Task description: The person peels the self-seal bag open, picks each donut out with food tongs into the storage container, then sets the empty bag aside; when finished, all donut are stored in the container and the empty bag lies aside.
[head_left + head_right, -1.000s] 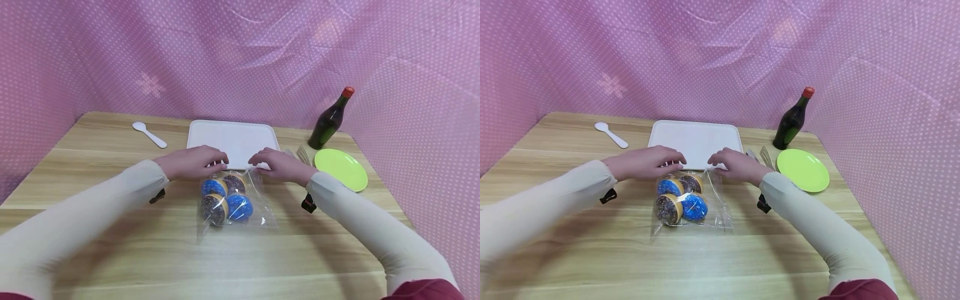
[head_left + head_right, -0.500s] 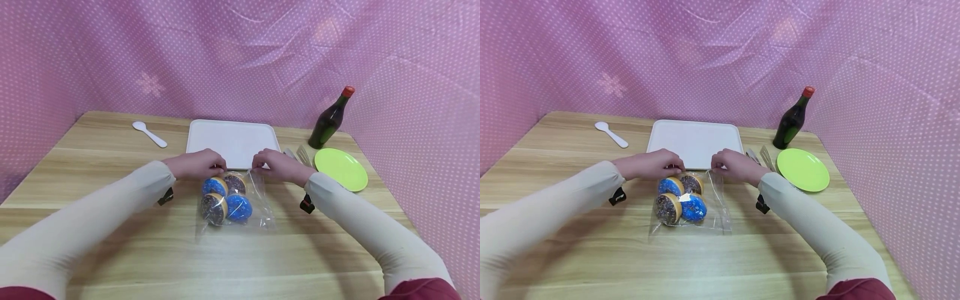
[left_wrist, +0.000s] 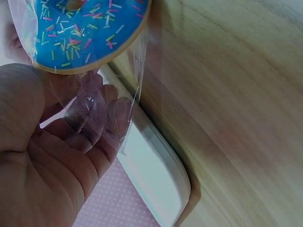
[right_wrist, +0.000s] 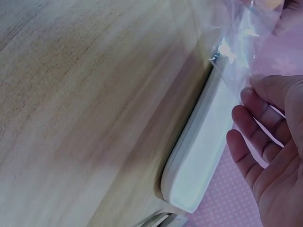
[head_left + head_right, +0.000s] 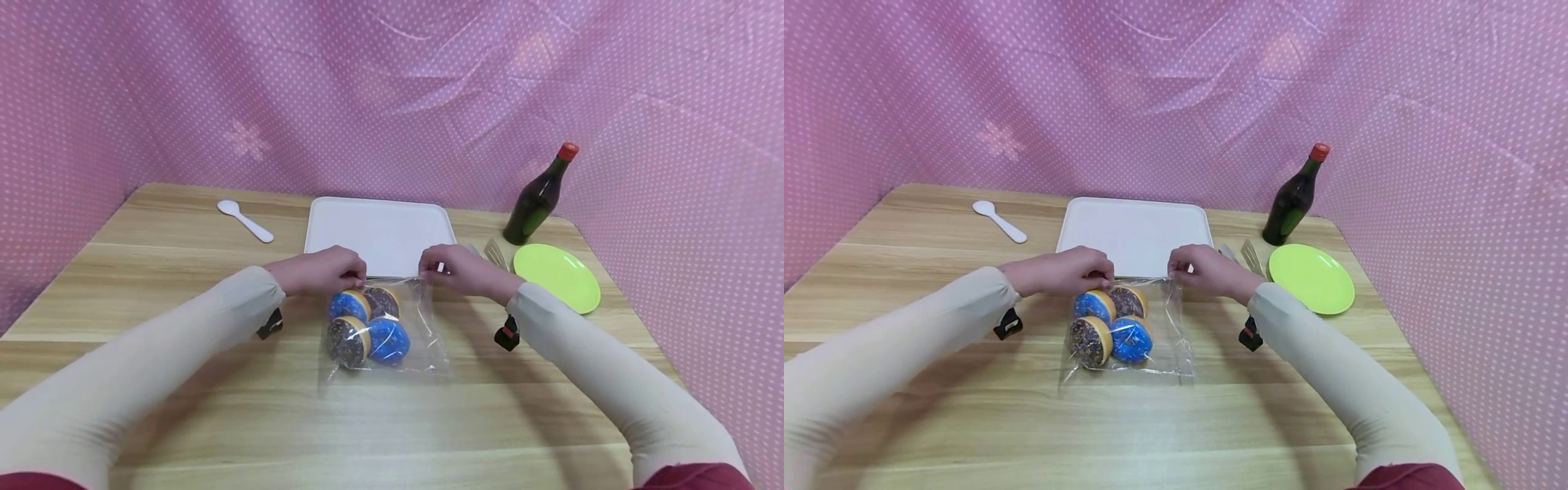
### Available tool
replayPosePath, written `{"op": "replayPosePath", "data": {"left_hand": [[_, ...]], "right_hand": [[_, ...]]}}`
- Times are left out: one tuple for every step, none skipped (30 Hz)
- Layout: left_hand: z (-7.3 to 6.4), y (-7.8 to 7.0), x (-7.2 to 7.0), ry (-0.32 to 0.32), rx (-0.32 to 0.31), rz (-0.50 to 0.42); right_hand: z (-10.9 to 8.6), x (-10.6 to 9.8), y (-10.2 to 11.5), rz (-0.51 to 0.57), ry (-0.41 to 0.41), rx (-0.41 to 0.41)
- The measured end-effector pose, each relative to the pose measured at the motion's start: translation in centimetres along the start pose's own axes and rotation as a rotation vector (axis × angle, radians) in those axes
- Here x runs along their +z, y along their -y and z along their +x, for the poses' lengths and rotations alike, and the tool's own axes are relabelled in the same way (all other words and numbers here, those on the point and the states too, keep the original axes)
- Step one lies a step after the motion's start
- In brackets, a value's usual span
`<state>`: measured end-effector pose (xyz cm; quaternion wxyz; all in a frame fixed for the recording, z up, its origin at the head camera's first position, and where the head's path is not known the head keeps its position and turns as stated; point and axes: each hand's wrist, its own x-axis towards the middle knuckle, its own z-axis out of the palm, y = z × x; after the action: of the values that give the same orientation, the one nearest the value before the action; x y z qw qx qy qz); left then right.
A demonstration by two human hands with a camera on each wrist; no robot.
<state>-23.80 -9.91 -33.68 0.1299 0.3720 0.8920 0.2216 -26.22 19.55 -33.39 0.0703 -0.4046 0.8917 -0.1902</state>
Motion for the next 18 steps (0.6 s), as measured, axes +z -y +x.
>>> {"op": "replayPosePath", "data": {"left_hand": [[0.0, 0.0, 0.0, -0.002, 0.003, 0.0], [-0.1, 0.1, 0.0, -0.004, 0.005, -0.001], [-0.1, 0.2, 0.1, -0.004, 0.007, 0.0], [-0.1, 0.2, 0.1, -0.005, 0.013, 0.0], [-0.1, 0.3, 0.1, -0.007, 0.021, 0.003], [-0.1, 0.4, 0.1, -0.011, 0.03, 0.008], [-0.1, 0.5, 0.2, -0.014, 0.039, 0.011], [-0.1, 0.5, 0.2, -0.017, 0.047, 0.012], [-0.1, 0.5, 0.2, -0.021, 0.054, 0.015], [-0.2, 0.6, 0.1, -0.023, 0.06, 0.016], [-0.2, 0.6, 0.1, -0.023, 0.062, 0.013], [-0.2, 0.6, 0.1, -0.022, 0.061, 0.008], [-0.2, 0.6, 0.1, -0.019, 0.055, 0.001], [-0.2, 0.6, 0.1, -0.015, 0.053, -0.005], [-0.3, 0.6, 0.1, -0.01, 0.047, -0.011], [-0.2, 0.6, 0.1, -0.006, 0.04, -0.016], [-0.2, 0.6, 0.1, -0.002, 0.034, -0.021], [-0.2, 0.6, 0.1, 0.0, 0.03, -0.023]], "right_hand": [[-0.1, -0.1, 0.0, 0.0, -0.002, 0.006], [-0.2, -0.1, -0.1, 0.008, -0.002, 0.014], [-0.3, -0.2, -0.1, 0.015, -0.004, 0.016], [-0.5, -0.3, -0.1, 0.025, -0.004, 0.017], [-0.6, -0.3, -0.1, 0.037, -0.004, 0.018], [-0.7, -0.4, -0.1, 0.051, -0.004, 0.02], [-0.8, -0.5, -0.2, 0.063, -0.005, 0.018], [-0.9, -0.5, -0.2, 0.076, -0.004, 0.021], [-1.0, -0.5, -0.3, 0.084, -0.005, 0.023], [-1.2, -0.6, -0.3, 0.094, -0.004, 0.025], [-1.3, -0.6, -0.4, 0.099, -0.004, 0.028], [-1.4, -0.6, -0.5, 0.103, -0.003, 0.03], [-1.4, -0.7, -0.5, 0.103, -0.002, 0.028], [-1.5, -0.7, -0.6, 0.108, 0.001, 0.036], [-1.6, -0.7, -0.6, 0.112, 0.003, 0.041], [-1.6, -0.7, -0.7, 0.115, 0.005, 0.048], [-1.7, -0.7, -0.7, 0.118, 0.007, 0.055], [-1.7, -0.8, -0.7, 0.121, 0.007, 0.063]]}}
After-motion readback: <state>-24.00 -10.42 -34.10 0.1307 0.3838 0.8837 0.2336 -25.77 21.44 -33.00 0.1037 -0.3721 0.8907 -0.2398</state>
